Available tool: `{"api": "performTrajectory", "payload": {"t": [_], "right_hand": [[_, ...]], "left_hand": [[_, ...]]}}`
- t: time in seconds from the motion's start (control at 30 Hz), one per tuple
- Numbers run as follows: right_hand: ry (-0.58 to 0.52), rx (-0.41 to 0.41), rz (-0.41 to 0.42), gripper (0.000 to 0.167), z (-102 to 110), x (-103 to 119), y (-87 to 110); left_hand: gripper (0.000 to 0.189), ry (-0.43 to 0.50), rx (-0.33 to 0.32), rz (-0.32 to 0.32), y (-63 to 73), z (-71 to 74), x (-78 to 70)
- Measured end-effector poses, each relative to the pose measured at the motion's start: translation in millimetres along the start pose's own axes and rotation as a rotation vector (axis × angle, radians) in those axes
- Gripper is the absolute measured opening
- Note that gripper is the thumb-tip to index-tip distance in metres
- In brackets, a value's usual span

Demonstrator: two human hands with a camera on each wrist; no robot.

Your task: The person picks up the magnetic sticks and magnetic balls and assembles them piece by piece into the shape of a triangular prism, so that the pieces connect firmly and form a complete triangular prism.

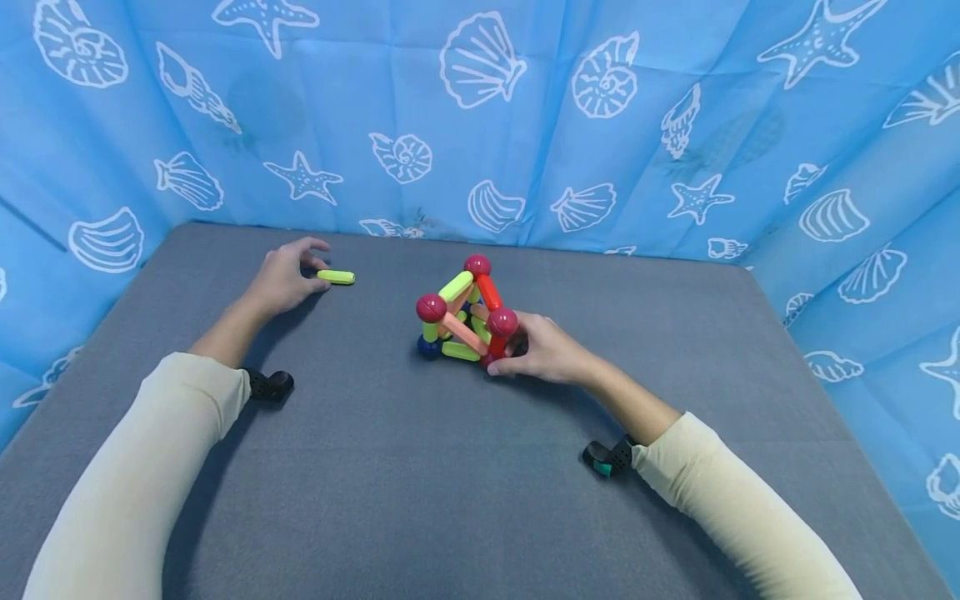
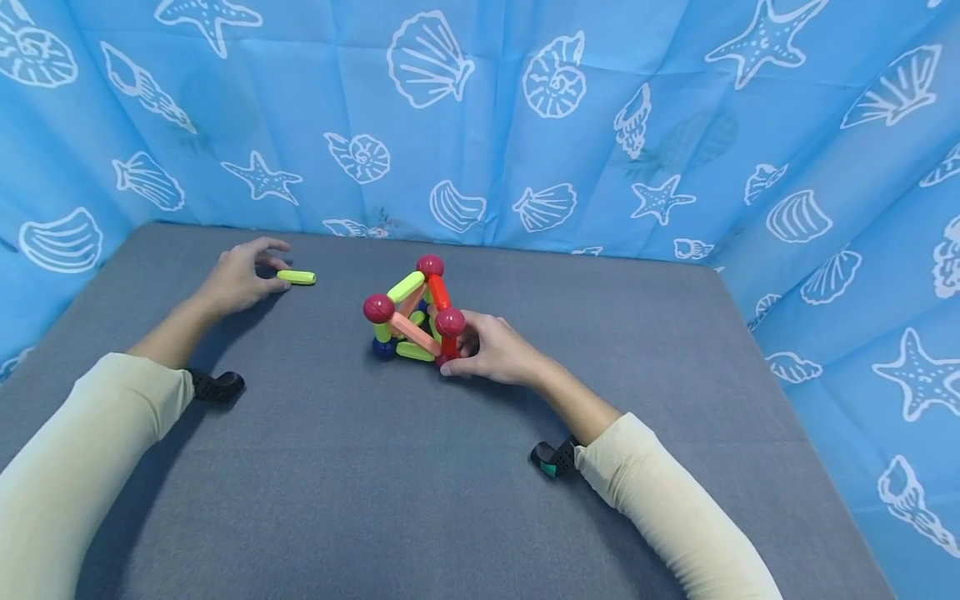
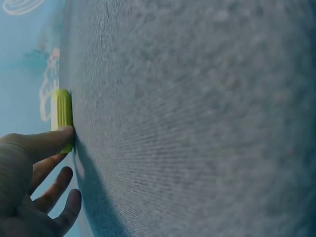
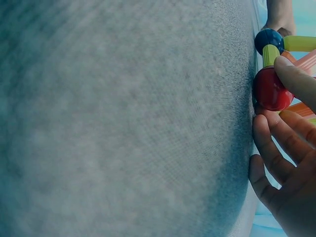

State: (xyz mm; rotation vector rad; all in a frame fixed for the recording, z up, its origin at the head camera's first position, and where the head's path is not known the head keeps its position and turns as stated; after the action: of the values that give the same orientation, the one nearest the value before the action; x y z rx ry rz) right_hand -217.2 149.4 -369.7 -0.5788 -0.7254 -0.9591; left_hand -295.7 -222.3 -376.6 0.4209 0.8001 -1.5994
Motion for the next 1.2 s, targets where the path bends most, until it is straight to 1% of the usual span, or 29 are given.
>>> {"api": "performTrajectory", "payload": {"t": [0.13,0.2,0.27,0.37,0.5,0.63,0.77,0.83,0.97,1.2], "right_hand": [[0.001,-0.002,0.001,0.053,0,0,-0.1],[0.004,-0.003,0.0,0.053,0,-1,-0.4],[0.003,-0.003,0.001,0.052,0,-1,-0.5],[0.001,-0.002,0.002,0.052,-1,-2,-0.4],[-0.001,-0.003,0.0,0.054,0,-2,0.0],[0.0,-0.004,-0.005,0.054,0,-1,0.0],[0.0,-0.003,-0.003,0.053,-1,-1,-0.4],[-0.006,-0.002,0.005,0.052,-1,-1,-0.7],[-0.016,0.0,0.008,0.055,-1,0,-0.6],[-0.008,0.004,-0.001,0.053,-1,-2,-0.1]], "left_hand": [[0.049,0.02,0.013,-0.028,2.0,-2.0,-7.0],[0.048,0.055,-0.011,-0.056,2.4,-2.8,-14.5],[0.048,0.105,-0.049,-0.087,3.4,-2.6,-25.4],[0.047,0.191,-0.106,-0.147,7.2,-0.9,-50.9],[0.047,0.288,-0.141,-0.247,19.9,1.2,-93.0],[0.047,0.352,-0.134,-0.36,35.1,-3.1,-126.7],[0.046,0.394,-0.108,-0.451,47.4,-10.2,-149.5],[0.046,0.391,-0.092,-0.492,52.4,-13.8,-158.5],[0.047,0.358,-0.052,-0.556,59.9,-22.9,-169.3],[0.049,0.277,-0.002,-0.585,67.1,-34.0,-174.3]]}}
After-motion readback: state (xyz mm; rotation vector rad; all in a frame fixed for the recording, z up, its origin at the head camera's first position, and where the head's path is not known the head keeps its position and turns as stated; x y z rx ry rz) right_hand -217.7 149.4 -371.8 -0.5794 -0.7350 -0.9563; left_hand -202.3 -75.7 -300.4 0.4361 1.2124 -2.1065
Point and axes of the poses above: each hand's wrist, its own y-axis away from the middle knuckle, its own z-axis out of the back of the hand, x = y × z, the point moved 4 cm from there along -y, towards the middle knuckle, and after that the axes turned 14 degrees about -x, right-handed, at the moved point
